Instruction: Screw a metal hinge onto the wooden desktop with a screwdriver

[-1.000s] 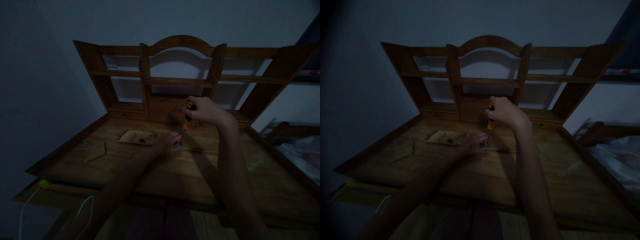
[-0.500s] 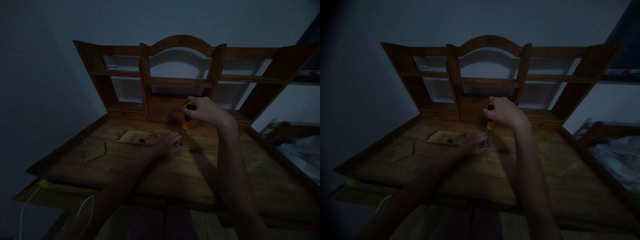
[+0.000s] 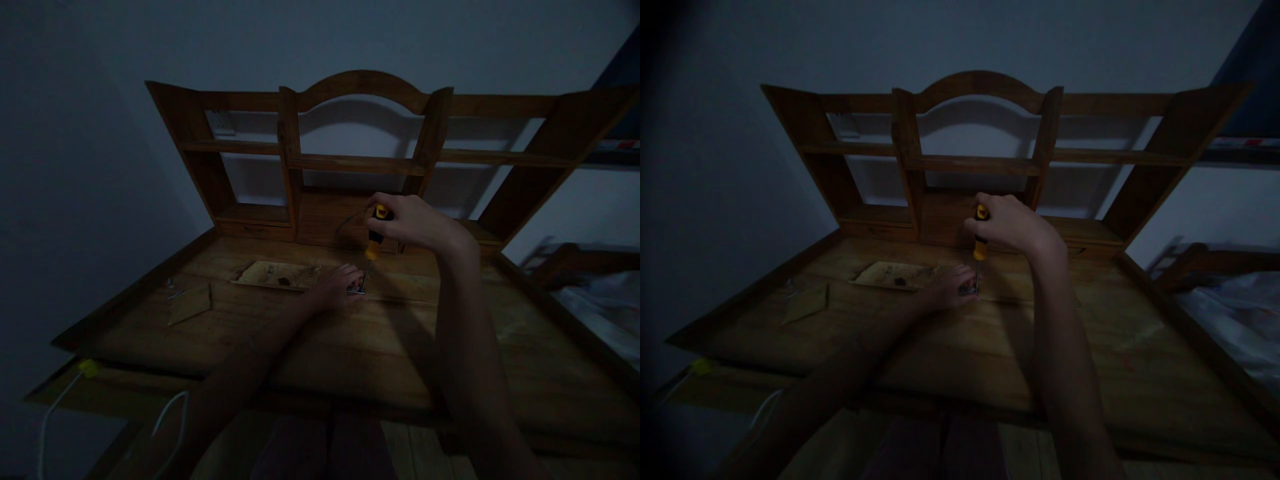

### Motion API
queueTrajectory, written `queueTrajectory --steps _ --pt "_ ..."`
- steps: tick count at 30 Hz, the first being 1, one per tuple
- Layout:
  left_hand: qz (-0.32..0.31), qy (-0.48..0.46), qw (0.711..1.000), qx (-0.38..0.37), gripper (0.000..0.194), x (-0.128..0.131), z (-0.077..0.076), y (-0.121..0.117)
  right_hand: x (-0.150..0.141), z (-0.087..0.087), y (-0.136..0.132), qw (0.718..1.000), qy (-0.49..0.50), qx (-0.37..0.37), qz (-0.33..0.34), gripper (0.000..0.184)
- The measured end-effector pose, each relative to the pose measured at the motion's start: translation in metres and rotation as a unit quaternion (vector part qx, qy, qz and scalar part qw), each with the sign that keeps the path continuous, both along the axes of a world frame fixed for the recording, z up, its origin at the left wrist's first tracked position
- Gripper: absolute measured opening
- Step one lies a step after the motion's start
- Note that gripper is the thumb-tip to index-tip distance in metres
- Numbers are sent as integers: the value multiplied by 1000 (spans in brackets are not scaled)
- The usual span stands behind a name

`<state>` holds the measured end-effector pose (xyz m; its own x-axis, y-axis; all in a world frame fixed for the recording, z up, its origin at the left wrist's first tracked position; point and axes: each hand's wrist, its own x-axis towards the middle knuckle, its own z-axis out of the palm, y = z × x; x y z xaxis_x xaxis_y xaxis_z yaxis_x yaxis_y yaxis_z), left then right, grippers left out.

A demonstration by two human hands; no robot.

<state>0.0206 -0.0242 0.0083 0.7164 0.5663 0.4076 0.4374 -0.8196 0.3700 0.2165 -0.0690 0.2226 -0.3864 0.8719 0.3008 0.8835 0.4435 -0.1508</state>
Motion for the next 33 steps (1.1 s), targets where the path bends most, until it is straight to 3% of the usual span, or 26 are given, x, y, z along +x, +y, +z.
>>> queueTrajectory --steps 5,12,18,24,33 --pt "-5 -3 1000 3 28 0 -2 2 -1 0 0 1000 14 12 0 36" --pt "-2 -2 1000 -1 30 0 -2 2 -3 -1 0 999 -3 12 -51 43" --pt "1 -2 1000 7 29 0 1 -1 -4 -1 2 1000 7 16 -12 39" --pt "2 4 1000 11 28 1 -1 1 -5 -3 3 999 -4 21 -32 40" --pt "11 21 1000 10 30 2 1 0 -6 -3 2 999 -12 30 -10 36"
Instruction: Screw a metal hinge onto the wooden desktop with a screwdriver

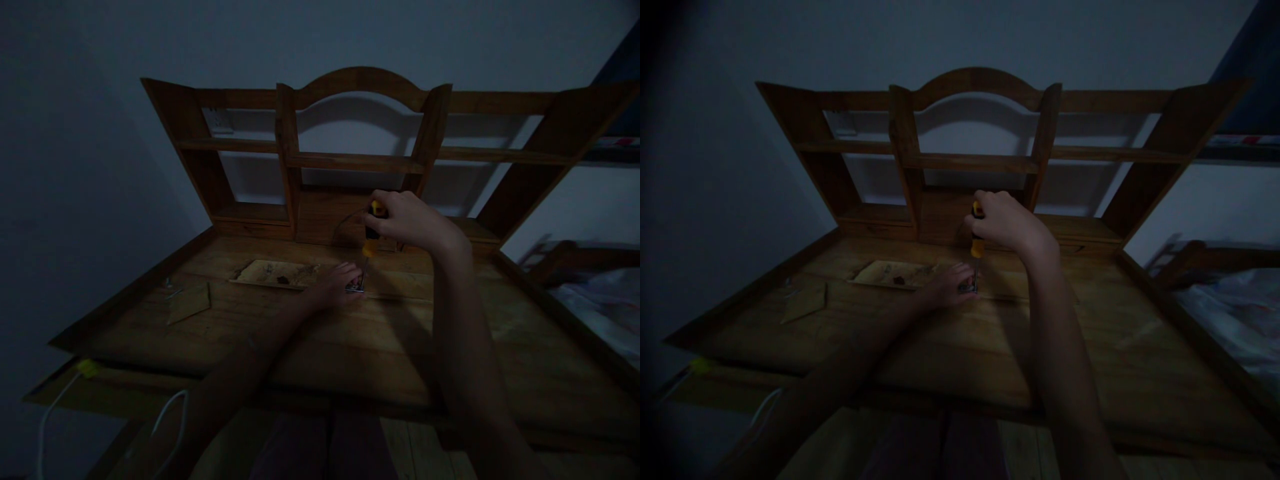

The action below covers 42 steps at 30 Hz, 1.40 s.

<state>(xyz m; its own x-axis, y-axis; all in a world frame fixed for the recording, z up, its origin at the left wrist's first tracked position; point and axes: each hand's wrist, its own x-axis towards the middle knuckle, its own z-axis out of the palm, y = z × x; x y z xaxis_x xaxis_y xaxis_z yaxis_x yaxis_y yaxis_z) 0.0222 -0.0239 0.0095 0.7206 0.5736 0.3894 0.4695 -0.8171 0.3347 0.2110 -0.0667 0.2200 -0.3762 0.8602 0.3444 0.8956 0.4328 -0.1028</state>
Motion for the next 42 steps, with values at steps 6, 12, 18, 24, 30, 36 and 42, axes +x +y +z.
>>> queueTrajectory --steps 6,12,18,24,30,36,42 --pt "-10 -9 1000 -2 29 -1 -2 1 2 1 1 999 -19 -13 -36 39" --pt "-10 -11 1000 -6 29 -1 -1 0 0 4 -4 1000 1 -24 -9 33" --pt "-3 -8 1000 -12 31 -1 0 0 0 1 -1 1000 -1 -18 -25 36" --pt "-13 -11 1000 -12 28 -2 1 -2 0 1 2 1000 11 -18 -7 32" --pt "-13 -9 1000 -7 27 -3 -1 0 -1 0 0 1000 4 -5 -11 37" --pt "-23 -16 1000 -4 27 -2 -3 3 -4 2 -4 999 19 -14 -28 42" --pt "-25 -21 999 -3 28 -2 -1 1 -8 7 -9 1000 24 11 6 33"
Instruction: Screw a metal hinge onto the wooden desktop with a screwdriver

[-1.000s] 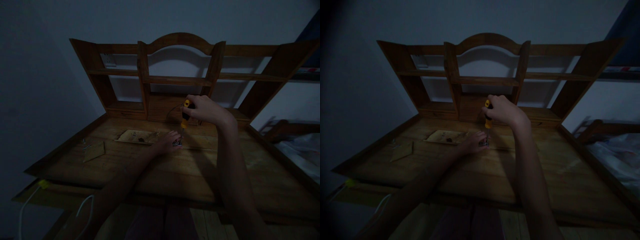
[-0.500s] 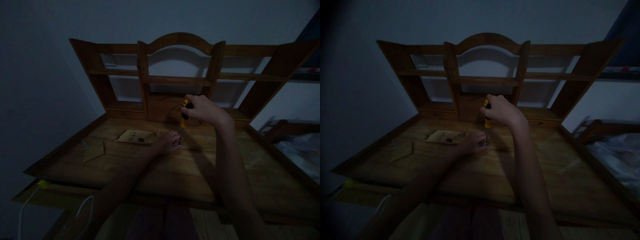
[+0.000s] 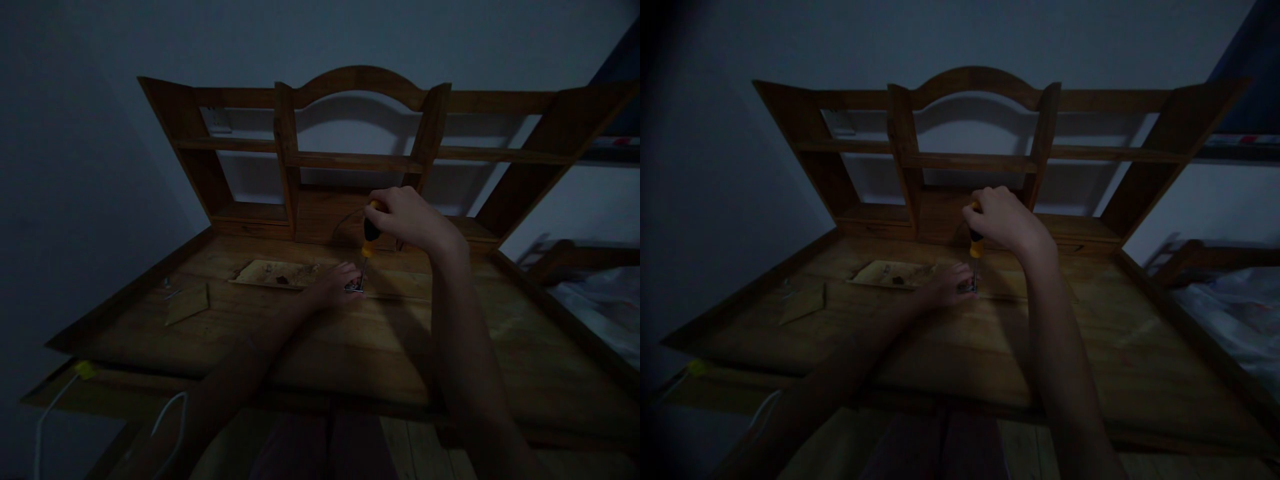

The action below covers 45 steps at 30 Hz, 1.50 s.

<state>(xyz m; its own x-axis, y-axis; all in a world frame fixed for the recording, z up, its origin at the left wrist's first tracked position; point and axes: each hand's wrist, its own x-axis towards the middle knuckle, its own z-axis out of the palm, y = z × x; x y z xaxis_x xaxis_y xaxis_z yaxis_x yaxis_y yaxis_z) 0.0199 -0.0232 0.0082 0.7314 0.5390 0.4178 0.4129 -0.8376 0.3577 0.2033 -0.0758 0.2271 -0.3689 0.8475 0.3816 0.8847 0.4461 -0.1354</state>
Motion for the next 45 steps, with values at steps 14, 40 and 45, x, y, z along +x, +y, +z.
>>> queueTrajectory --steps 14,40,45 --pt "14 17 1000 -6 27 1 -1 2 0 -5 7 1000 14 -21 19 33" --pt "0 1 1000 15 26 0 -6 4 3 -10 11 999 -9 -9 -35 38" --pt "-2 -10 1000 7 28 0 -5 4 3 -6 9 1000 -2 -22 -16 32"
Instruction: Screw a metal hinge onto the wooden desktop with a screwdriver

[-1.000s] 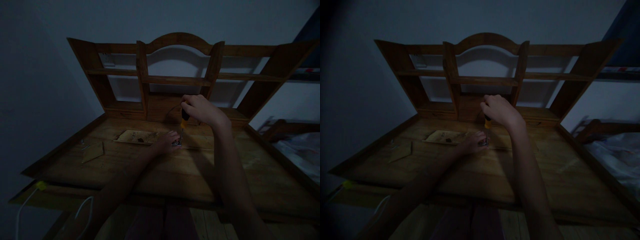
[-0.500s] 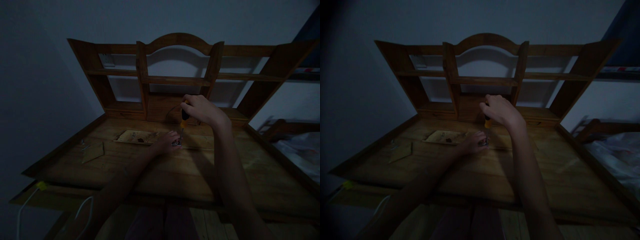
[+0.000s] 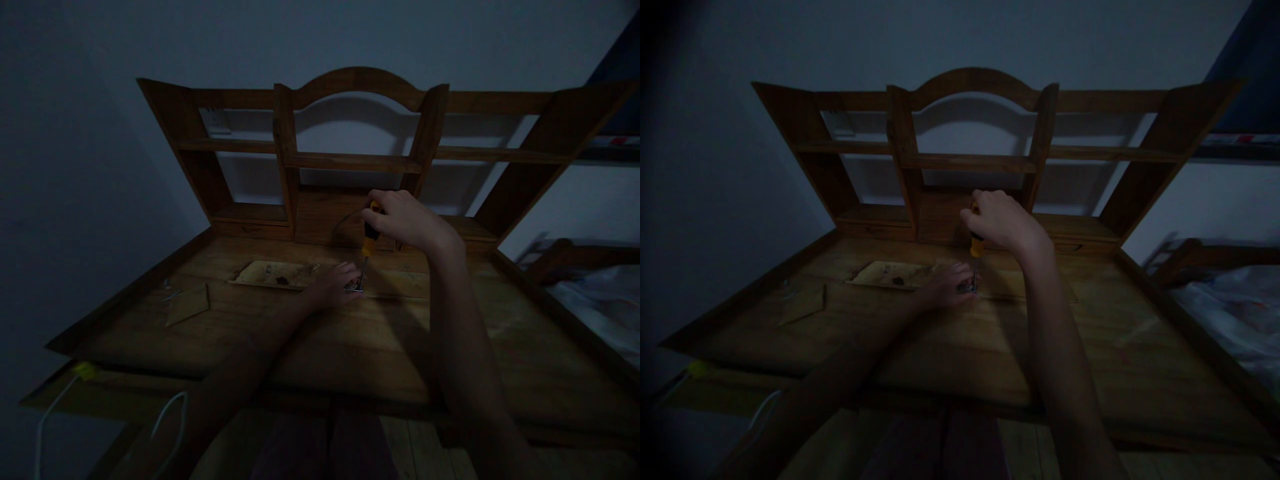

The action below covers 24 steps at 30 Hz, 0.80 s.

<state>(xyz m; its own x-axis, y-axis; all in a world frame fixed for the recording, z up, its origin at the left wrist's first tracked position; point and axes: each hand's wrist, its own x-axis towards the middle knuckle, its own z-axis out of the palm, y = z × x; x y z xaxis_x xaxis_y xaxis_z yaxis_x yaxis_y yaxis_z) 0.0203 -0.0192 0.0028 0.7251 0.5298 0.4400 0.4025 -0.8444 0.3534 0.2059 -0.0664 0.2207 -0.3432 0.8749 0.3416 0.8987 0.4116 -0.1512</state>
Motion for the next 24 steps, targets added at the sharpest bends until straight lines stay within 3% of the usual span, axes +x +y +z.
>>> queueTrajectory --steps 11,18,24 --pt "5 10 1000 -3 27 0 5 -5 1 -3 0 1000 5 1 -22 35" --pt "0 9 1000 -6 27 0 3 -3 1 0 -4 1000 -6 8 6 31" --pt "1 7 1000 10 28 -1 1 -1 1 -1 -6 998 -31 29 -56 42"
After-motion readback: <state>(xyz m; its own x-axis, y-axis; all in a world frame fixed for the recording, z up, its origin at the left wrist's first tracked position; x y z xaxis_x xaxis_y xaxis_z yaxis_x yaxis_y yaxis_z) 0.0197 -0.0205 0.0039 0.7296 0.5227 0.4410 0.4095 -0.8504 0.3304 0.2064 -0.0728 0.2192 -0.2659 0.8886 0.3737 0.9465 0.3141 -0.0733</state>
